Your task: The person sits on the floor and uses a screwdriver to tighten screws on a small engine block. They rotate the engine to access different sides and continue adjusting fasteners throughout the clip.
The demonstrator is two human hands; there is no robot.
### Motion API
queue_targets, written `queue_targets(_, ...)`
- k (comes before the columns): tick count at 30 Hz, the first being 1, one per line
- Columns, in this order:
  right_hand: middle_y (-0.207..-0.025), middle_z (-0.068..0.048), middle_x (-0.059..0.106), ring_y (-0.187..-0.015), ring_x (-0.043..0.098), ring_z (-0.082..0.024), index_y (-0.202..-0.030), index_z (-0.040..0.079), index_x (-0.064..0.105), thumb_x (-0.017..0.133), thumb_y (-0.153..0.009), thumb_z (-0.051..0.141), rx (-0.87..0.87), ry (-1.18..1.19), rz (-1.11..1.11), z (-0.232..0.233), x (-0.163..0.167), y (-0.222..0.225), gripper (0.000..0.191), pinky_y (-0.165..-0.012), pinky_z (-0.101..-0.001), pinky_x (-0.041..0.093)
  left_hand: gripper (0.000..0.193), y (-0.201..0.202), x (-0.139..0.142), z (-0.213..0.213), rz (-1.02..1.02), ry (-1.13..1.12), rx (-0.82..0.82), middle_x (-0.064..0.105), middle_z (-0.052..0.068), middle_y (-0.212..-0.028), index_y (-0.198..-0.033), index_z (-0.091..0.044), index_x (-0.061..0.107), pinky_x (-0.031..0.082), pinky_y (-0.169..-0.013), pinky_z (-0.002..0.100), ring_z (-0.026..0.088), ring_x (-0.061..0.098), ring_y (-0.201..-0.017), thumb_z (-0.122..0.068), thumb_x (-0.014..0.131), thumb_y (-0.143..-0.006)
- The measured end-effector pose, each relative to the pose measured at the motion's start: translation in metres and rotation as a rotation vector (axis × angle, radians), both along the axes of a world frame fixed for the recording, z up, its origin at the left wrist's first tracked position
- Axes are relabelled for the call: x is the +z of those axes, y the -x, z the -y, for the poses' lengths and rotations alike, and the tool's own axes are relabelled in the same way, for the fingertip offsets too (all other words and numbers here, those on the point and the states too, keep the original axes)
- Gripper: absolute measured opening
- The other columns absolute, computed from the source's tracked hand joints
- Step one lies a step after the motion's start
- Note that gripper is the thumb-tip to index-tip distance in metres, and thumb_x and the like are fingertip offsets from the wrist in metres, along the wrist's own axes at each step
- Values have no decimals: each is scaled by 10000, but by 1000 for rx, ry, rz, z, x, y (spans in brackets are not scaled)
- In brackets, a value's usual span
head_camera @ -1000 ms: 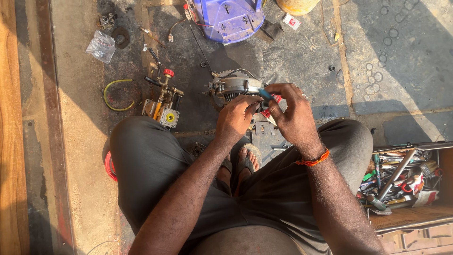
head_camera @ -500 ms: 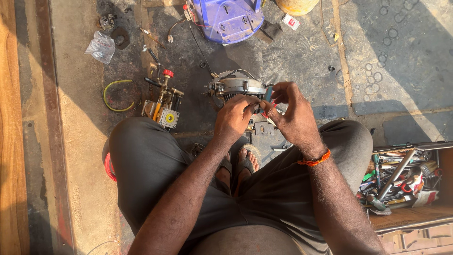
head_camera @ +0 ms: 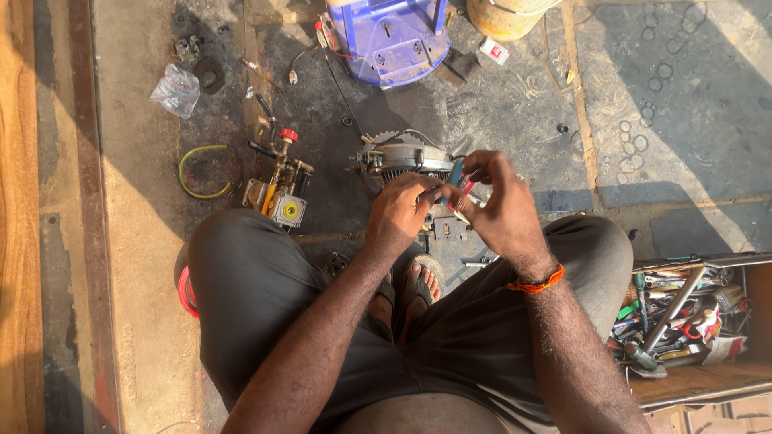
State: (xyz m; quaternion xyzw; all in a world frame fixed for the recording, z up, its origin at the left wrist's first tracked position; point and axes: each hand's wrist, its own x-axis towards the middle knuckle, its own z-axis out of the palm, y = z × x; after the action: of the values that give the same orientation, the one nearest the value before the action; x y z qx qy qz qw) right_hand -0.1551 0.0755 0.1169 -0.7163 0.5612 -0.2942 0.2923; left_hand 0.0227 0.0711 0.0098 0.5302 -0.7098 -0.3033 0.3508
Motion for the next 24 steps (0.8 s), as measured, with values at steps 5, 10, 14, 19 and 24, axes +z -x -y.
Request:
queue_targets(5, -1375, -117, 604, -1241, 681, -279, -1136, 103, 710, 654, -982, 23, 88, 149, 64, -5, 0, -2, 183, -1005, -382, 600, 165, 3, 4, -2, -13, 16, 29, 732, 54, -1095, -1103, -114, 751, 567, -937, 420, 235, 685, -1105, -226, 681, -1004)
queue_targets(10, -1331, -117, 616, -1257, 651, -280, -1205, 47, 661, 747, -996, 81, -20, 193, 80, -3, 6, -4, 228, -1030, -400, 571, 178, 6, 5, -2, -12, -9, 29, 737, 40, -1087, -1121, -132, 750, 568, -938, 413, 220, 687, -1097, -249, 669, -1013)
queue_targets(14, -1306, -95, 652, -1225, 670, -251, -1248, 63, 642, 824, -925, 164, 22, 9, -19, -3, 8, -2, 385, -1026, -393, 578, 183, 3, 1, -2, 9, 5, 37, 729, 56, -1079, -1147, -123, 743, 568, -944, 425, 231, 684, -1096, -233, 647, -1038)
queue_targets(19, -1406, -153, 580, -1304, 609, -298, -1174, 112, 680, 655, -991, 31, 126, 189, 41, -4, 6, -3, 202, -1003, -407, 584, 199, 5, -1, -1, 36, -11, 34, 721, 62, -1081, -1142, -110, 735, 576, -923, 413, 231, 680, -1101, -244, 651, -1021)
queue_targets(24, -1261, -126, 657, -1165, 681, -256, -1285, 63, 578, 767, -970, 270, -88, 30, -61, -6, 8, -2, 421, -969, -425, 577, 194, 5, 0, -2, 36, -33, 51, 729, 48, -1078, -1133, -124, 743, 574, -916, 413, 224, 689, -1085, -257, 665, -1017)
